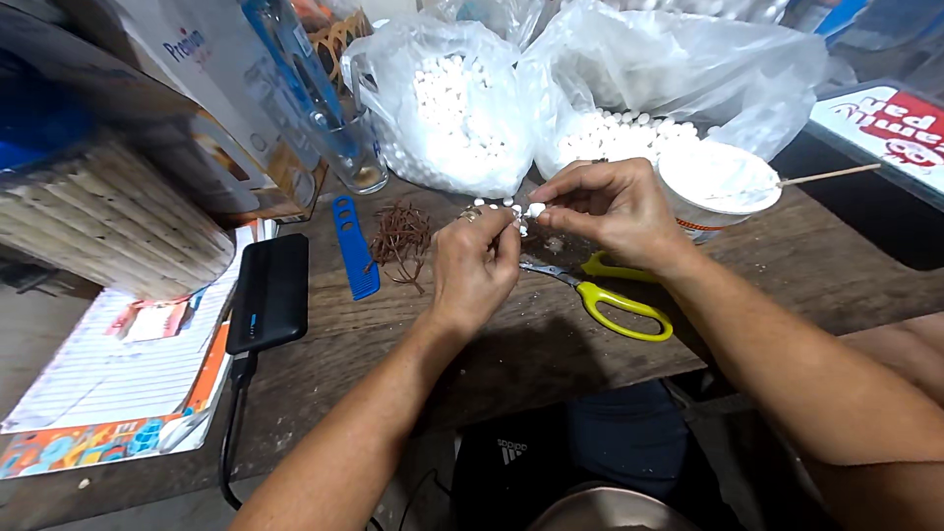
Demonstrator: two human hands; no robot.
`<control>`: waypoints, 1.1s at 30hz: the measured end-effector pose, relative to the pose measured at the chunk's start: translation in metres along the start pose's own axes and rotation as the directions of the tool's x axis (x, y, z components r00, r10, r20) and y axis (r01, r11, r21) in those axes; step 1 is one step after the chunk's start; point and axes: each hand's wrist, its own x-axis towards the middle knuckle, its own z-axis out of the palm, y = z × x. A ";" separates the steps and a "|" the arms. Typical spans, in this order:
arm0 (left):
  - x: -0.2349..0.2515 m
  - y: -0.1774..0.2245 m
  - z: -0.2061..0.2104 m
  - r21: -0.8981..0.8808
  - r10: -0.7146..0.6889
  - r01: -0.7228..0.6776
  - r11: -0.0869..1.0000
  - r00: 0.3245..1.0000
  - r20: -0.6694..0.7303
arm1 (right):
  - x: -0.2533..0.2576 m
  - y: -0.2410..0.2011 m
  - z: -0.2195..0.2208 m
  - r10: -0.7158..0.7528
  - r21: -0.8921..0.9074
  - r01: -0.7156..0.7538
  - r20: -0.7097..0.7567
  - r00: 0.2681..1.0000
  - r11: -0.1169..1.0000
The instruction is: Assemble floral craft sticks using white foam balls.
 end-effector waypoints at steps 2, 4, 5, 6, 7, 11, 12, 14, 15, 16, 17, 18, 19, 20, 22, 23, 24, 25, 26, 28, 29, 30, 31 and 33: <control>-0.001 0.000 0.000 0.025 0.021 -0.022 0.999 1.000 0.002 | 0.000 0.000 0.001 0.007 -0.006 -0.007 0.000 1.000 1.000; -0.001 0.000 0.002 0.035 0.043 -0.043 0.998 0.999 -0.005 | -0.001 0.000 0.002 0.017 0.003 -0.017 -0.002 1.000 1.000; -0.001 0.001 0.002 0.043 0.048 -0.048 0.998 0.999 -0.003 | -0.001 0.000 0.002 0.023 0.006 -0.023 -0.002 1.000 1.000; -0.001 0.001 0.002 0.047 0.049 -0.049 0.998 0.999 -0.001 | -0.001 0.000 0.003 0.027 0.007 -0.027 -0.002 1.000 1.000; -0.001 0.002 0.002 0.048 0.047 -0.047 0.998 0.999 0.001 | -0.002 0.000 0.003 0.025 0.009 -0.025 -0.001 1.000 1.000; -0.001 0.001 0.003 0.068 0.050 -0.049 0.996 0.999 -0.015 | -0.001 0.001 0.003 -0.010 0.006 0.009 0.009 1.000 1.000; -0.002 0.001 0.003 0.072 0.060 -0.058 0.996 0.998 -0.017 | -0.001 0.001 0.003 -0.017 -0.008 0.017 0.013 1.000 1.000; -0.002 0.001 0.003 0.074 0.081 -0.079 0.994 0.997 -0.018 | -0.001 0.001 0.004 -0.023 -0.011 0.023 0.014 1.000 1.000; -0.002 0.001 0.003 0.076 0.087 -0.085 0.993 0.996 -0.019 | -0.001 0.001 0.005 -0.024 -0.007 0.024 0.014 1.000 1.000; -0.002 0.001 0.002 0.077 0.089 -0.087 0.993 0.996 -0.018 | -0.001 0.001 0.005 -0.024 -0.004 0.024 0.015 1.000 1.000; -0.002 0.001 0.002 0.078 0.091 -0.090 0.993 0.996 -0.016 | -0.001 0.001 0.006 -0.024 -0.004 0.024 0.013 1.000 1.000; -0.002 0.000 0.002 0.074 0.092 -0.091 0.993 0.996 -0.016 | -0.001 0.000 0.007 -0.026 -0.010 0.026 0.009 1.000 1.000; -0.002 0.000 0.002 0.063 0.085 -0.084 0.994 0.996 -0.015 | -0.001 0.000 0.008 -0.028 -0.018 0.029 0.004 1.000 0.999; -0.002 0.000 0.003 0.032 0.066 -0.065 0.997 0.998 -0.020 | 0.000 0.000 0.008 -0.029 -0.027 0.029 -0.003 1.000 0.999; 0.001 -0.001 0.002 -0.129 -0.023 0.018 0.992 0.999 -0.039 | 0.002 -0.003 0.005 -0.020 -0.028 0.019 -0.038 0.999 0.999; 0.003 0.000 0.000 -0.241 -0.094 0.082 0.967 0.995 -0.037 | 0.003 -0.006 0.002 -0.005 -0.024 0.004 -0.068 0.998 1.000; 0.005 0.001 -0.002 -0.351 -0.166 0.144 0.925 0.986 -0.033 | 0.004 -0.008 0.000 0.015 -0.016 -0.017 -0.101 0.995 1.000; 0.007 0.002 -0.005 -0.452 -0.230 0.193 0.871 0.973 -0.028 | 0.005 -0.009 -0.002 0.050 -0.004 -0.051 -0.138 0.989 0.999; 0.009 0.003 -0.007 -0.531 -0.293 0.242 0.812 0.956 -0.013 | 0.005 -0.009 -0.001 0.094 0.011 -0.093 -0.172 0.981 0.996; 0.010 0.003 -0.009 -0.645 -0.407 0.339 0.685 0.912 0.048 | 0.003 -0.005 0.003 0.200 0.045 -0.195 -0.185 0.962 0.980; 0.011 0.003 -0.008 -0.688 -0.446 0.371 0.624 0.892 0.076 | 0.002 -0.004 0.005 0.255 0.063 -0.248 -0.151 0.955 0.967; 0.011 0.004 -0.007 -0.724 -0.478 0.393 0.567 0.873 0.100 | 0.001 -0.005 0.007 0.312 0.078 -0.305 -0.109 0.944 0.949; 0.011 0.005 -0.006 -0.748 -0.502 0.411 0.521 0.856 0.120 | 0.000 -0.007 0.009 0.362 0.084 -0.356 -0.072 0.929 0.931; 0.012 0.006 -0.005 -0.778 -0.535 0.434 0.454 0.831 0.151 | 0.000 -0.009 0.011 0.398 0.091 -0.393 -0.041 0.917 0.915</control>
